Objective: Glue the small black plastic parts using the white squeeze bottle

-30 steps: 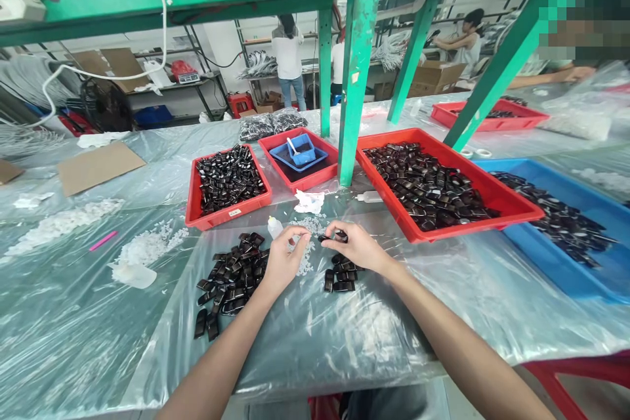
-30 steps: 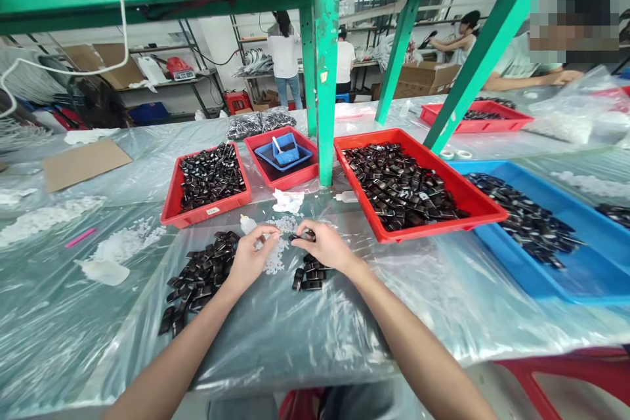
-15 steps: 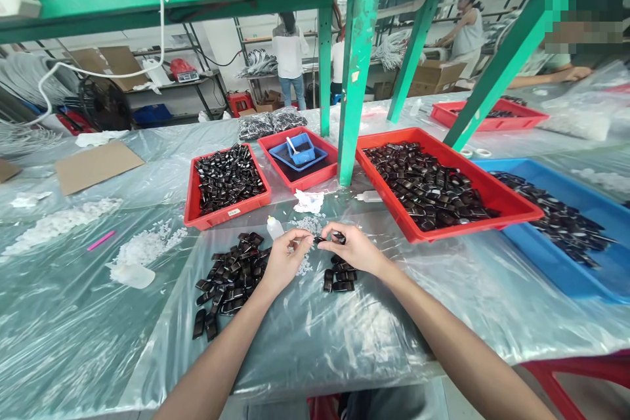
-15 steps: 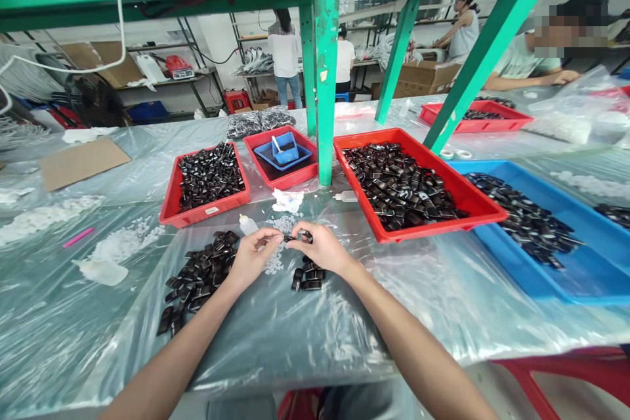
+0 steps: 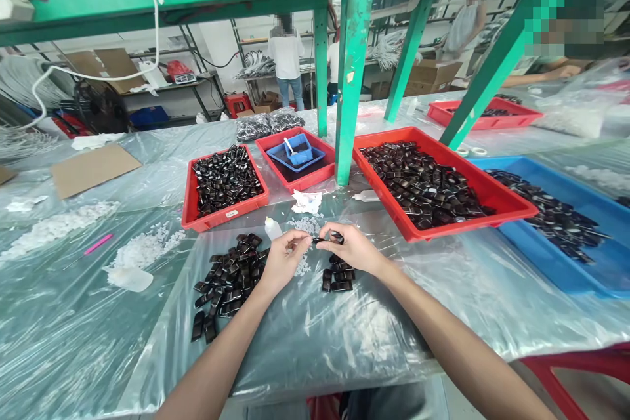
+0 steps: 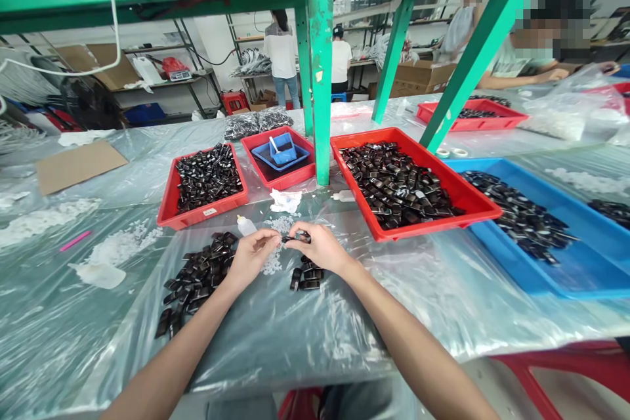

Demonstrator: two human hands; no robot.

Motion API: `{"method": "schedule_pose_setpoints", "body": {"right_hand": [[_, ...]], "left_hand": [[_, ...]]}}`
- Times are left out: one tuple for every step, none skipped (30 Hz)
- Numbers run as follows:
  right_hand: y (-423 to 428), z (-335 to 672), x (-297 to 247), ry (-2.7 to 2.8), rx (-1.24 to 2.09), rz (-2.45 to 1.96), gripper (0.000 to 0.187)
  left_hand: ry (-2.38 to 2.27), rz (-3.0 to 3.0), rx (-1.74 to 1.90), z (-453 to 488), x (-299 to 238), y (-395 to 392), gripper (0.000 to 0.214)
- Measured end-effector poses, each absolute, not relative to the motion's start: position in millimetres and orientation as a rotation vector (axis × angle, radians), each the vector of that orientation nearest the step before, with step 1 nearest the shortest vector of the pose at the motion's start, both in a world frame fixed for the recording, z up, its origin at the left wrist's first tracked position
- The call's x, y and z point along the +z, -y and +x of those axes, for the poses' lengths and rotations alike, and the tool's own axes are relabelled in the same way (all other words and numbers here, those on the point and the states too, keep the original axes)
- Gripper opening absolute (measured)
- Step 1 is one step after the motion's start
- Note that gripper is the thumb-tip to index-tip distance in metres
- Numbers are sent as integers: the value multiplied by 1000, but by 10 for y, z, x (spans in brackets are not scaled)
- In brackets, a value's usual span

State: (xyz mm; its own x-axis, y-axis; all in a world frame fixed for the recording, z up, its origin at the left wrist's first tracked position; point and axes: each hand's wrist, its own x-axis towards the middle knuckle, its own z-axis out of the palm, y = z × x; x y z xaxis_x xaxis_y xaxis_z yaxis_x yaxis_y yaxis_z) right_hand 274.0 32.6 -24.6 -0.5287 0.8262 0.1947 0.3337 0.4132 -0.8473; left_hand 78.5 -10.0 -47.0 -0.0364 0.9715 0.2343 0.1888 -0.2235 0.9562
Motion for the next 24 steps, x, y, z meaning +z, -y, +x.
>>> {"method": "schedule_pose_setpoints", "body": {"right_hand": [[-324, 2740, -250, 2071, 1038, -978, 24], [-322, 2738, -257, 2081, 1037, -978, 23], [-320, 2736, -267, 2087, 1038, -978, 22], [-317, 2733, -278, 2088, 1039, -977, 23], [-315, 2729, -291, 2085, 1040, -975, 24], [-314, 2726, -302, 2078, 1042, -969, 25], [-313, 2722, -311, 2068, 1048, -959, 26], [-312, 2716, -317, 2052, 1062, -948, 27], [-311, 2708, -319, 2028, 1084, -939, 29], [-310, 2698, -318, 1995, 1114, -932, 31], [-309, 2685, -312, 1956, 1149, -924, 33], [-308, 2669, -303, 1914, 1187, -914, 35], [-305, 2652, -292, 1872, 1220, -904, 38], [-302, 2634, -280, 1834, 1247, -896, 40], [-297, 2617, -269, 1800, 1270, -891, 42], [-292, 2602, -259, 1765, 1297, -892, 44], [-285, 2592, -251, 1725, 1334, -900, 45], [-277, 2585, -244, 1681, 1387, -911, 46], [-268, 2583, -240, 1634, 1460, -920, 47], [-260, 2585, -236, 1581, 1552, -924, 47], [-252, 2588, -233, 1519, 1652, -921, 47], [-244, 2591, -230, 1448, 1754, -909, 47], [-237, 2591, -227, 1368, 1851, -892, 47], [-230, 2588, -226, 1279, 1934, -879, 47]], "left_hand": [[-1269, 1491, 1323, 782, -476, 100, 31], [-1265, 1486, 1312, 778, -482, 100, 31], [-1258, 1480, 1299, 772, -490, 98, 30], [-1250, 1472, 1285, 764, -498, 95, 30], [-1239, 1466, 1272, 756, -507, 90, 30], [-1226, 1458, 1260, 749, -515, 85, 30], [-1210, 1448, 1249, 743, -522, 79, 31], [-1195, 1436, 1241, 740, -527, 74, 31], [-1183, 1421, 1238, 740, -528, 71, 32], [-1174, 1406, 1245, 742, -526, 70, 33], [-1168, 1393, 1263, 748, -519, 72, 33], [-1163, 1388, 1292, 755, -509, 78, 33], [-1161, 1392, 1328, 763, -495, 87, 32], [-1164, 1405, 1367, 772, -479, 99, 31], [-1172, 1429, 1401, 780, -463, 114, 29], [-1187, 1461, 1428, 789, -449, 129, 27], [-1204, 1494, 1445, 797, -437, 143, 26], [-1219, 1524, 1453, 805, -429, 156, 25], [-1229, 1547, 1454, 813, -426, 167, 24], [-1231, 1560, 1453, 822, -427, 176, 24], [-1227, 1563, 1454, 833, -431, 183, 23], [-1224, 1555, 1461, 845, -437, 189, 22], [-1225, 1541, 1475, 858, -443, 196, 20], [-1230, 1525, 1495, 873, -448, 203, 18]]}}
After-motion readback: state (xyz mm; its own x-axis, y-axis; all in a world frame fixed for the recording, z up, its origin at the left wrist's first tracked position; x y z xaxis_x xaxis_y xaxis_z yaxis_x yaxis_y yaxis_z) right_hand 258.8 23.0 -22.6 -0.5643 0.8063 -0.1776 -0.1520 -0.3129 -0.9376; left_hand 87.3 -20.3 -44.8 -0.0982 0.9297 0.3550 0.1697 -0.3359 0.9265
